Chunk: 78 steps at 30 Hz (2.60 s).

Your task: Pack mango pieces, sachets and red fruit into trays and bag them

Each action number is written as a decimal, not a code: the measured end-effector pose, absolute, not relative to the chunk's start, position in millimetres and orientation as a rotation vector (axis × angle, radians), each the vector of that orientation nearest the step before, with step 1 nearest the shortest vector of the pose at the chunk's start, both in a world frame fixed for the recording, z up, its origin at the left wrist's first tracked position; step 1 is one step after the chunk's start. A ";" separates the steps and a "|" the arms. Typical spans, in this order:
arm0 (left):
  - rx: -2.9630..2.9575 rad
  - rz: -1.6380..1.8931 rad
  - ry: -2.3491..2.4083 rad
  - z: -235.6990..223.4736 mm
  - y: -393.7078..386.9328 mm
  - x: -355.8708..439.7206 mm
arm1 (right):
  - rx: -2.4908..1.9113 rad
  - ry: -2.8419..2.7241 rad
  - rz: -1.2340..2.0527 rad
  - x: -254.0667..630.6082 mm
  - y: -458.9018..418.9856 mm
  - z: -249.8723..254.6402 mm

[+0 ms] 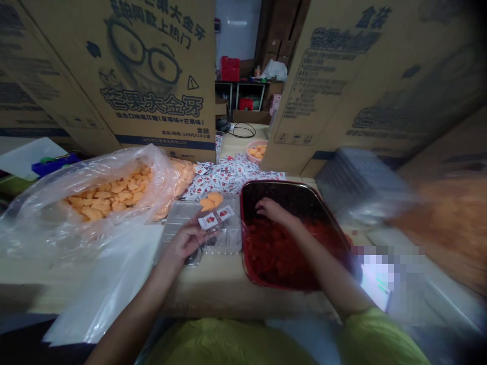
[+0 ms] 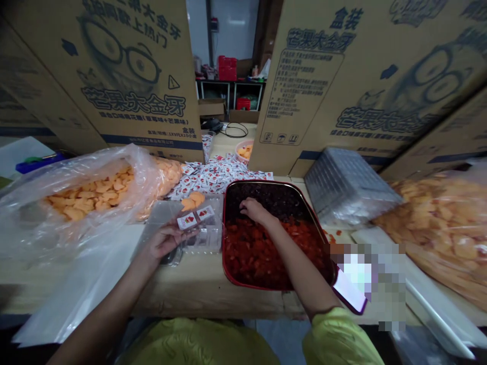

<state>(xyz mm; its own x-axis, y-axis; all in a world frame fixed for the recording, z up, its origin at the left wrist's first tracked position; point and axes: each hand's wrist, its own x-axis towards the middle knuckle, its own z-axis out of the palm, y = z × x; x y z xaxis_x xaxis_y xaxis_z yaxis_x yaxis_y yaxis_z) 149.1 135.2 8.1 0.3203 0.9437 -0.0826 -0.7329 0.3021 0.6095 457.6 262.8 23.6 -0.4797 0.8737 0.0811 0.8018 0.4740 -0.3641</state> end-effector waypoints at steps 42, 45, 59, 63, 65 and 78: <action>0.517 1.062 0.470 17.5 141.1 187.1 | -0.821 -2.430 0.515 428.0 169.6 84.2; 0.523 1.061 0.434 15.2 142.6 183.1 | -1.147 -2.313 0.473 452.1 160.8 81.4; 0.506 1.105 0.477 16.4 145.2 178.1 | -1.435 -2.572 0.706 480.2 93.8 41.7; 0.556 1.085 0.450 14.4 145.7 177.1 | -1.382 -2.406 0.825 493.1 101.8 46.2; 0.564 1.075 0.444 13.0 145.9 176.9 | -1.369 -2.324 0.895 495.6 102.7 55.0; 0.541 1.056 0.453 10.9 142.2 192.1 | -1.130 -2.175 0.780 444.3 116.2 86.5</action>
